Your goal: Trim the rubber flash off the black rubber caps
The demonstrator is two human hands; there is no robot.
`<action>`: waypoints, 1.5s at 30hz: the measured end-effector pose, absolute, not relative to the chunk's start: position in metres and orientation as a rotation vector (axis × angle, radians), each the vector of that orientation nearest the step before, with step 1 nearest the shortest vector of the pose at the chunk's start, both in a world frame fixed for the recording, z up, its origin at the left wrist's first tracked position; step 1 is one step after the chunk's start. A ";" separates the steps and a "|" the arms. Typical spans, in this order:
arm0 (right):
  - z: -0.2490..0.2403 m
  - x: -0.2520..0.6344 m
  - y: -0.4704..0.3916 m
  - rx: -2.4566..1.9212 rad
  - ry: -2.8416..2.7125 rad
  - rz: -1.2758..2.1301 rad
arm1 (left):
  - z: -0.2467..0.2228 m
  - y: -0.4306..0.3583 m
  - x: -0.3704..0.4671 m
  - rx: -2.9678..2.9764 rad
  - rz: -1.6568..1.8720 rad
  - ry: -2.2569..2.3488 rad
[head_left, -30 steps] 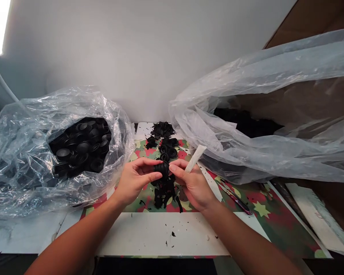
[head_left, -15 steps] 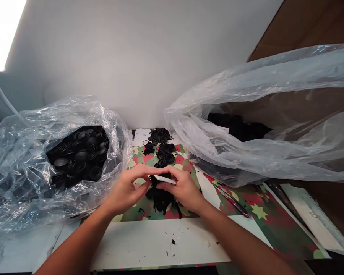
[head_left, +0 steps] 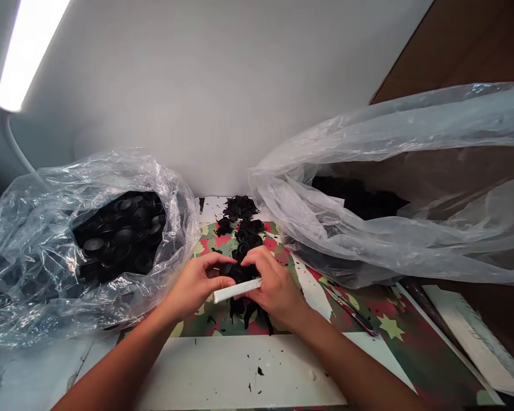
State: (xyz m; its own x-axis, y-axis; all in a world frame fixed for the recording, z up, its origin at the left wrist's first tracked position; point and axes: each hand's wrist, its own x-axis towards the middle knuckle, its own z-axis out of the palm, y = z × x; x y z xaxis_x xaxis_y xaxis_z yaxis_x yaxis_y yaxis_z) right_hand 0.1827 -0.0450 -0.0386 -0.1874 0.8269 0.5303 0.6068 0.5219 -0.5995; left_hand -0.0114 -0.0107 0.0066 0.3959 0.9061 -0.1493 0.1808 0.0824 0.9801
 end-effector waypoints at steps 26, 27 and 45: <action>-0.027 0.184 -0.036 -0.967 -2.338 -0.038 | 0.010 -0.011 -0.014 1.755 0.806 1.038; -0.026 0.182 -0.037 -0.964 -2.310 -0.095 | 0.007 -0.012 -0.012 1.669 0.833 1.026; -0.030 0.186 -0.042 -1.181 -1.980 0.362 | 0.002 -0.009 -0.012 1.175 1.184 0.857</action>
